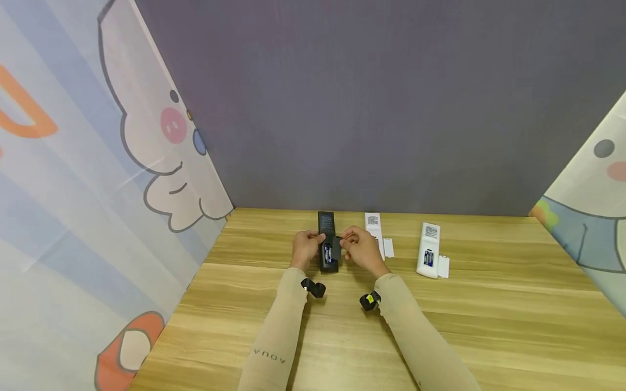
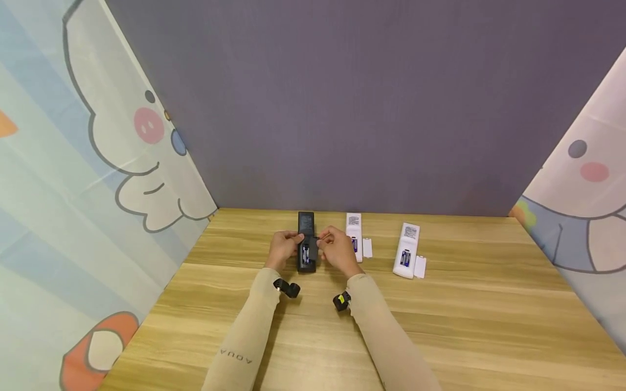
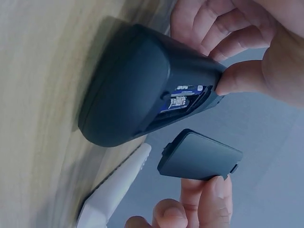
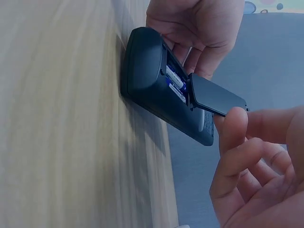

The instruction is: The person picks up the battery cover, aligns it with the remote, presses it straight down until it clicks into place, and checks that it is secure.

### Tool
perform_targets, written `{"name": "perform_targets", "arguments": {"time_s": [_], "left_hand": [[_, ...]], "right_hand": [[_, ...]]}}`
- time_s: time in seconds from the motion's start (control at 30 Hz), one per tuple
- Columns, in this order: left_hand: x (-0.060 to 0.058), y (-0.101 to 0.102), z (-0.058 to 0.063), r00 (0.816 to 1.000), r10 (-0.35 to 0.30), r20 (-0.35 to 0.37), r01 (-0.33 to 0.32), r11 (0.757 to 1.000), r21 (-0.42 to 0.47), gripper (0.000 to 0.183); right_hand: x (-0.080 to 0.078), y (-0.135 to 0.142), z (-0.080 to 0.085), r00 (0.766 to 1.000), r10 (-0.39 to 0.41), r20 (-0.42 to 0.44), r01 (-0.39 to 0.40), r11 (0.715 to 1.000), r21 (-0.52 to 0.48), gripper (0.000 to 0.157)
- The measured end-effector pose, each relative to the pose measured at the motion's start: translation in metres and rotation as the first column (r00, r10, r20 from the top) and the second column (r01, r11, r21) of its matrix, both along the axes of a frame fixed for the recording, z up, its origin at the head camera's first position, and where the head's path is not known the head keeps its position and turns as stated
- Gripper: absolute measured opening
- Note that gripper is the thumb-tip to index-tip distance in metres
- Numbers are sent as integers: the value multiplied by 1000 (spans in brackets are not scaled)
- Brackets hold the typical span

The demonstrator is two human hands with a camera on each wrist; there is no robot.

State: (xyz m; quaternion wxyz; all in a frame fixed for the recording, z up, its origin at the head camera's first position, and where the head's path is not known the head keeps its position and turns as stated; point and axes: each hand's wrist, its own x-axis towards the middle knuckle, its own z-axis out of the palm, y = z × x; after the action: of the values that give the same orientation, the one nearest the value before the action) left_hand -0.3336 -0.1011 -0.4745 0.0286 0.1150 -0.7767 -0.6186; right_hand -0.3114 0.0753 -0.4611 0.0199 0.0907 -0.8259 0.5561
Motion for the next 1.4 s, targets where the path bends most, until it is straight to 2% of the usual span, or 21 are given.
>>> {"name": "perform_targets", "arguments": {"time_s": [0.13, 0.43, 0.8, 1.4], "left_hand": [[-1, 0, 1, 1000, -17, 6, 17, 999, 44, 31], [2, 1, 6, 1000, -22, -7, 23, 998, 59, 31], [4, 2, 9, 999, -32, -7, 32, 998, 54, 31], [6, 3, 11, 998, -59, -10, 60, 992, 110, 31]], "right_hand": [[0, -1, 2, 1000, 10, 3, -10, 1000, -9, 9], [3, -5, 2, 999, 29, 14, -28, 999, -41, 8], [6, -7, 3, 999, 53, 5, -52, 998, -24, 7], [8, -9, 2, 997, 72, -5, -72, 997, -26, 7]]}}
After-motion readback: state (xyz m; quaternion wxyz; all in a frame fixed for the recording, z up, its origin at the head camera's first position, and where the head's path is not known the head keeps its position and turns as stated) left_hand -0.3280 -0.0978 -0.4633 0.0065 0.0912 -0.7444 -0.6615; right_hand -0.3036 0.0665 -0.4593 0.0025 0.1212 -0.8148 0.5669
